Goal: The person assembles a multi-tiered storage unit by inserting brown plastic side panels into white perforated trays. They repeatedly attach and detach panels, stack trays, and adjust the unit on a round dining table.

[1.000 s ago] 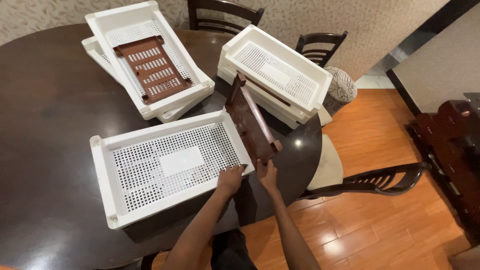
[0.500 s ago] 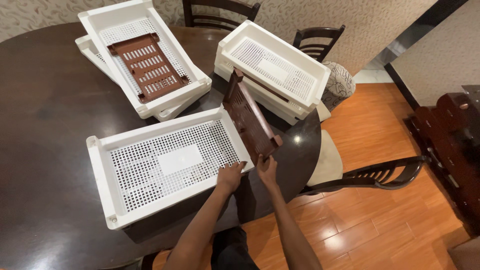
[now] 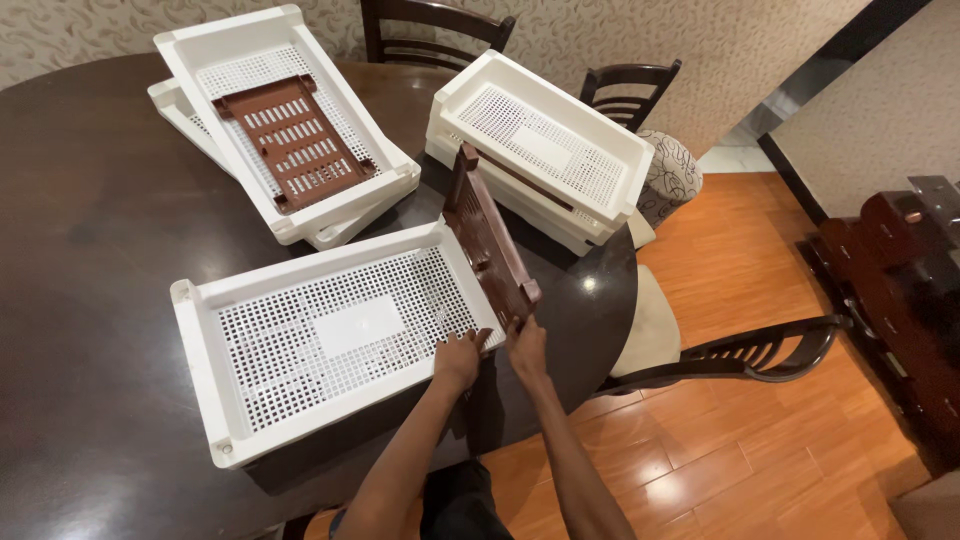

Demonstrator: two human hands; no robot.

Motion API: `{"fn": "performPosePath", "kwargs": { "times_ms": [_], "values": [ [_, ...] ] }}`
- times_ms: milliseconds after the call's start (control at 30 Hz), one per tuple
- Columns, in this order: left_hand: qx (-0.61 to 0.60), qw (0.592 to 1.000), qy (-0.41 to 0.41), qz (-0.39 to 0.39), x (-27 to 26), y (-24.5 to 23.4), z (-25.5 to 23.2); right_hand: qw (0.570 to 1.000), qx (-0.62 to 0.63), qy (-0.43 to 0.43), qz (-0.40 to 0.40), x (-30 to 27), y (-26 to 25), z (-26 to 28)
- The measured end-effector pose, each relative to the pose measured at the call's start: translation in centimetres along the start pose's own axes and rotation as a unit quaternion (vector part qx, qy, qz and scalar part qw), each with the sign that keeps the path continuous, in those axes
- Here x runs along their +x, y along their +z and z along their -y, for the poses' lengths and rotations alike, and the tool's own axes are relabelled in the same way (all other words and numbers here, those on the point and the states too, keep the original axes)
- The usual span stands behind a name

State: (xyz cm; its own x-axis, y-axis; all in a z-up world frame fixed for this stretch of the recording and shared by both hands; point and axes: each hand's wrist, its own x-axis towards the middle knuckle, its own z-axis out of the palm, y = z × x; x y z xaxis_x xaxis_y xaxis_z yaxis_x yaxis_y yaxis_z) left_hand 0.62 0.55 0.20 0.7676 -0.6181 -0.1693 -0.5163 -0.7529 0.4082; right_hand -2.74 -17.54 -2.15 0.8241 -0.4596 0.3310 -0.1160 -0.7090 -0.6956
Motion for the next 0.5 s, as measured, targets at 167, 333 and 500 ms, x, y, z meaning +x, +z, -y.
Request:
{"fn": "performPosePath", "kwargs": {
  "times_ms": [167, 333, 500],
  "values": [
    [0.001, 1.000, 0.003, 0.008, -0.5, -0.5, -0.1, 0.989, 0.106, 0.096, 0.045, 0.8, -1.5, -0.4],
    [0.004, 1.000, -0.003, 0.015, -0.4, -0.8, -0.2, 1.000, 0.021, -0.012, -0.001, 1.0, -1.1, 3.1],
    [0.010, 1.000, -0.004, 0.020, -0.1, -0.3, 0.0, 0.996, 0.029, 0.055, 0.068, 2.0, -3.9, 6.4]
  ]
}}
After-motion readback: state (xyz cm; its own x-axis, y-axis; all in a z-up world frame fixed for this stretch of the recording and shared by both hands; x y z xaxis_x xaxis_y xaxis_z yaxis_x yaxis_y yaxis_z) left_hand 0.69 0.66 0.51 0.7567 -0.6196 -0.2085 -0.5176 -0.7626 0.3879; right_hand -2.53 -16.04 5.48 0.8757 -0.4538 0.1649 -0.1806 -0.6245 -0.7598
